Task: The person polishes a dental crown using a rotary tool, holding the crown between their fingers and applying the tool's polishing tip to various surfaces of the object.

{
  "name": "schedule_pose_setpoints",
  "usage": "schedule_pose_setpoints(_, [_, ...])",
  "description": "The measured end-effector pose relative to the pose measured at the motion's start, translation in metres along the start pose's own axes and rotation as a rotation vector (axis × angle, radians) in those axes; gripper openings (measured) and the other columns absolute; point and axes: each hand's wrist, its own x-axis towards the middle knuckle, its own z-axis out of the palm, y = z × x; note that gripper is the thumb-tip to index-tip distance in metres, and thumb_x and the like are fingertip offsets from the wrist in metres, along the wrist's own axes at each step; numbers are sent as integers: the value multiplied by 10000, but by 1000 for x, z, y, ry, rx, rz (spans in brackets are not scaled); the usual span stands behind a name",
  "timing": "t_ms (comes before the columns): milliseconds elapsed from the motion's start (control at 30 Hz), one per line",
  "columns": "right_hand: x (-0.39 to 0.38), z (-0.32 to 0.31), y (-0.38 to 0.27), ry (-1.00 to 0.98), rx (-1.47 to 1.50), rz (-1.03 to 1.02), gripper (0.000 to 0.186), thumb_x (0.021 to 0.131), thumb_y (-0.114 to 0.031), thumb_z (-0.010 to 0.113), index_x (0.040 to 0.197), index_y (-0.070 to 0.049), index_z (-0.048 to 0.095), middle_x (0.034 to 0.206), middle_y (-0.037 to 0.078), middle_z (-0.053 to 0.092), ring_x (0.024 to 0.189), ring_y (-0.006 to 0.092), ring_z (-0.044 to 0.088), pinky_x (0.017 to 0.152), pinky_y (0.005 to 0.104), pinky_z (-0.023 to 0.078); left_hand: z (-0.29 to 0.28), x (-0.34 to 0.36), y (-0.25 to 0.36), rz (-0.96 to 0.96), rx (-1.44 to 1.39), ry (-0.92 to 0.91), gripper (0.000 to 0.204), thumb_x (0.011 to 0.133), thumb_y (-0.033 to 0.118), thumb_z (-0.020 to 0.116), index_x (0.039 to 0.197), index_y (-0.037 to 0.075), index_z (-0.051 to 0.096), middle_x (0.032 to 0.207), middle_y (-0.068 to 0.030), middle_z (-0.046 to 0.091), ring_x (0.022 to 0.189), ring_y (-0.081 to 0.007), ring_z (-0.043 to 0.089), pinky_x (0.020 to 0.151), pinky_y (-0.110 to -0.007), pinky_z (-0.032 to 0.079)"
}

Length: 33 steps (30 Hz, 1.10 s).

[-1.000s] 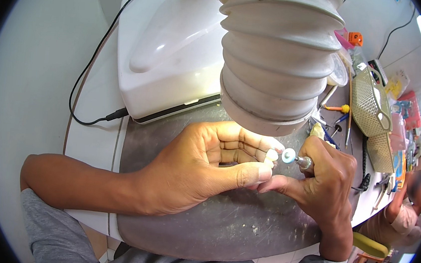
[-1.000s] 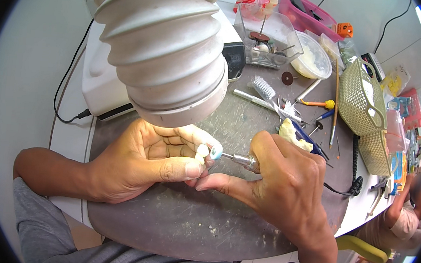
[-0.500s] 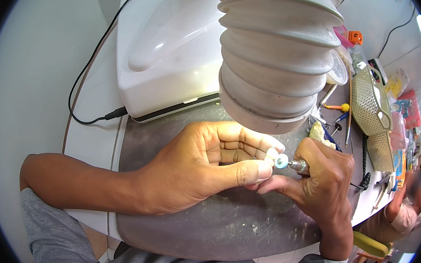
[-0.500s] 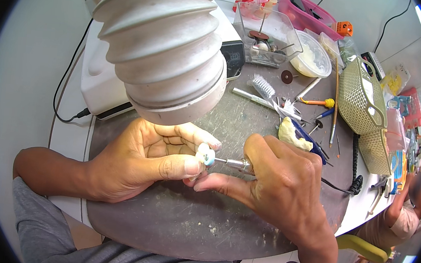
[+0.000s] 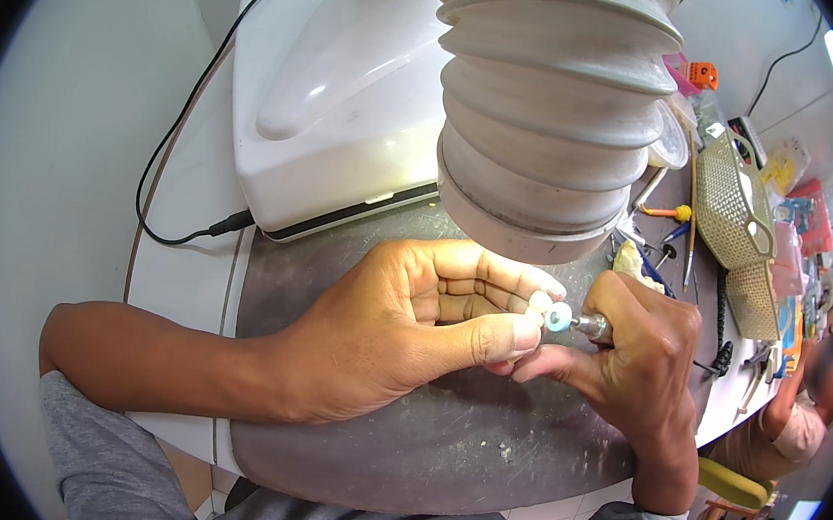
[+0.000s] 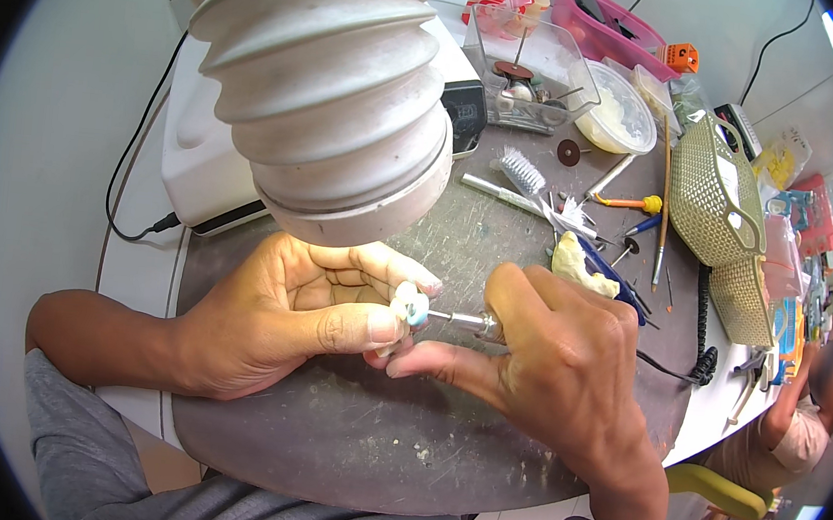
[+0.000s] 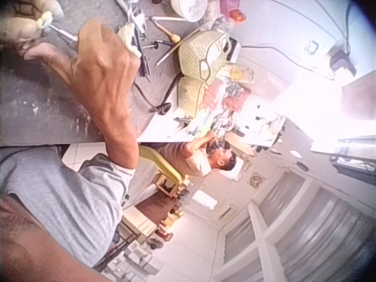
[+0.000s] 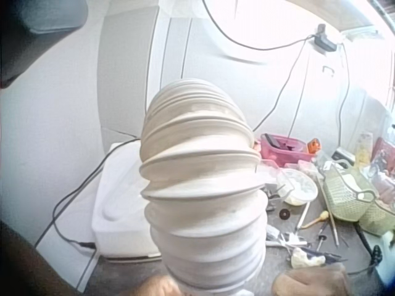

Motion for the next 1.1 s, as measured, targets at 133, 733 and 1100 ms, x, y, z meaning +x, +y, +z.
schedule_pose_setpoints(133, [0,0,-1,21,3,22,619,564,-562,796,594,-70,421,508,38,411,424,205,464,413,330,380,-1,1,-1,-1,-9,-1,392,899,71,615,1251,-56,496,1035,-81,608,903,-114,612,798,-247,527])
schedule_pose_setpoints(733, [-1,0,1,-6,-14,11,618,569,-571,789,608,-70,431,511,39,420,423,205,468,407,335,378,2,-1,3,-18,11,5,389,889,65,629,1247,-36,514,1060,-75,616,935,-101,600,803,-236,507])
schedule_pose_setpoints(1100, [0,1,1,1,-14,-8,611,578,-560,788,598,-70,424,509,38,417,417,202,465,404,334,374,0,-1,3,-22,0,-12,387,882,81,643,1231,-35,523,1047,-65,622,931,-93,600,804,-228,497])
